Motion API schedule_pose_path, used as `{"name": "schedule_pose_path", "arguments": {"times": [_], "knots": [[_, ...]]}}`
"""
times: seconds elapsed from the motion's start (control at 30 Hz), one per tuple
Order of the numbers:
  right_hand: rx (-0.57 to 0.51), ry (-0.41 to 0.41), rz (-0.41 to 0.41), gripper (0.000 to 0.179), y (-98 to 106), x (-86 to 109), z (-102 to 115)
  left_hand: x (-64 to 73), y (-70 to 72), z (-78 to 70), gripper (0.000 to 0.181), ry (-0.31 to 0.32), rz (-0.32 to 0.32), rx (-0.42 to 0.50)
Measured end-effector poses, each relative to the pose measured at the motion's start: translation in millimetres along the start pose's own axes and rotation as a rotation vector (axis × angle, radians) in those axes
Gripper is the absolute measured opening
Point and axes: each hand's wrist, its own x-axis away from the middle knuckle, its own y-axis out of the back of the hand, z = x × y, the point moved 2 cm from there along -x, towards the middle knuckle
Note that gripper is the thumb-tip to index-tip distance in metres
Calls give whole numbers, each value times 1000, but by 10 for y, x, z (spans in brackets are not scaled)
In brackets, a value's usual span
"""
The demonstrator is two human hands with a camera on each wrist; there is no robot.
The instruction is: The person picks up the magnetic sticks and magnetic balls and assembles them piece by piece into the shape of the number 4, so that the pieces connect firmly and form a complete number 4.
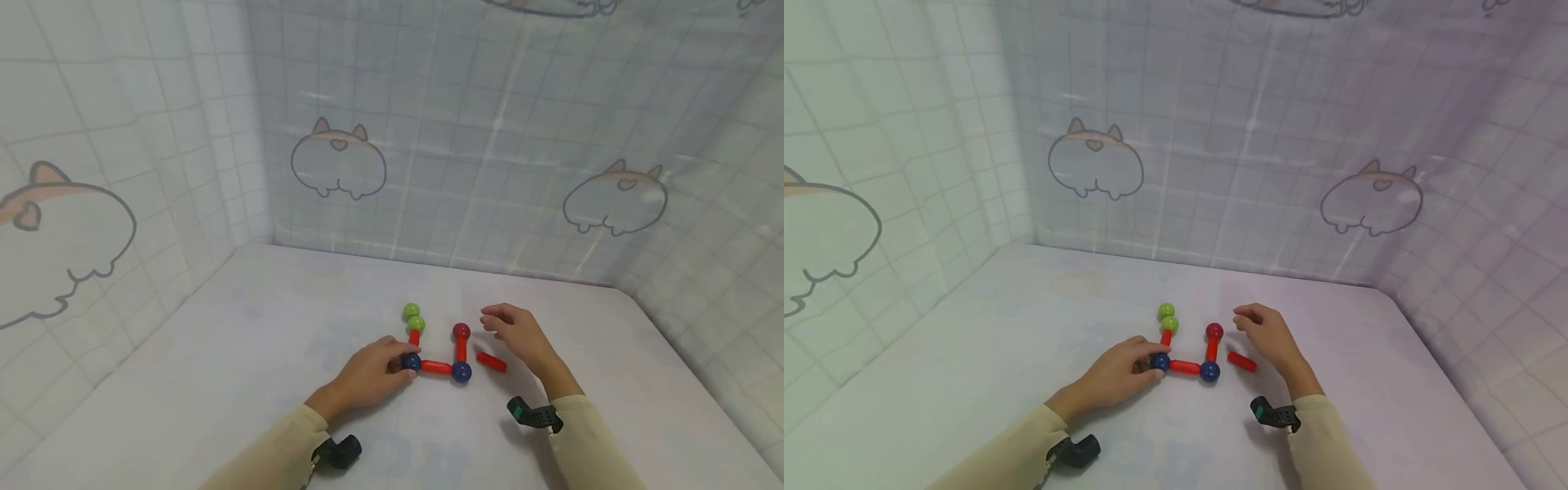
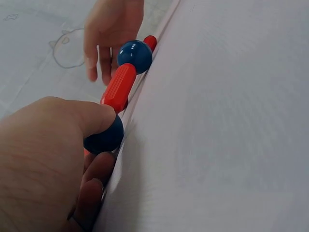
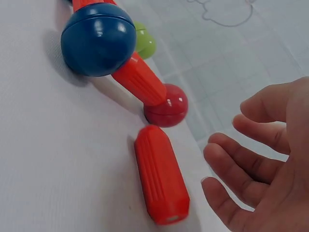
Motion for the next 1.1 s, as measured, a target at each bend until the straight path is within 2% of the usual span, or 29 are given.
{"name": "schedule_pose_path", "arguments": {"times": [0.33,0.53,0.8,1.1], "knots": [[33,33,23,37,90,176,-106,-3,-28,-42,43,0,-20,-20],[86,29,23,37,108,311,-207,10,-25,-53,43,-9,-35,-26],[164,38,10,30,109,402,-282,-26,5,-61,42,10,-69,-63],[173,14,36,29,74,477,-296,-35,-19,-71,43,45,-41,-37]]}}
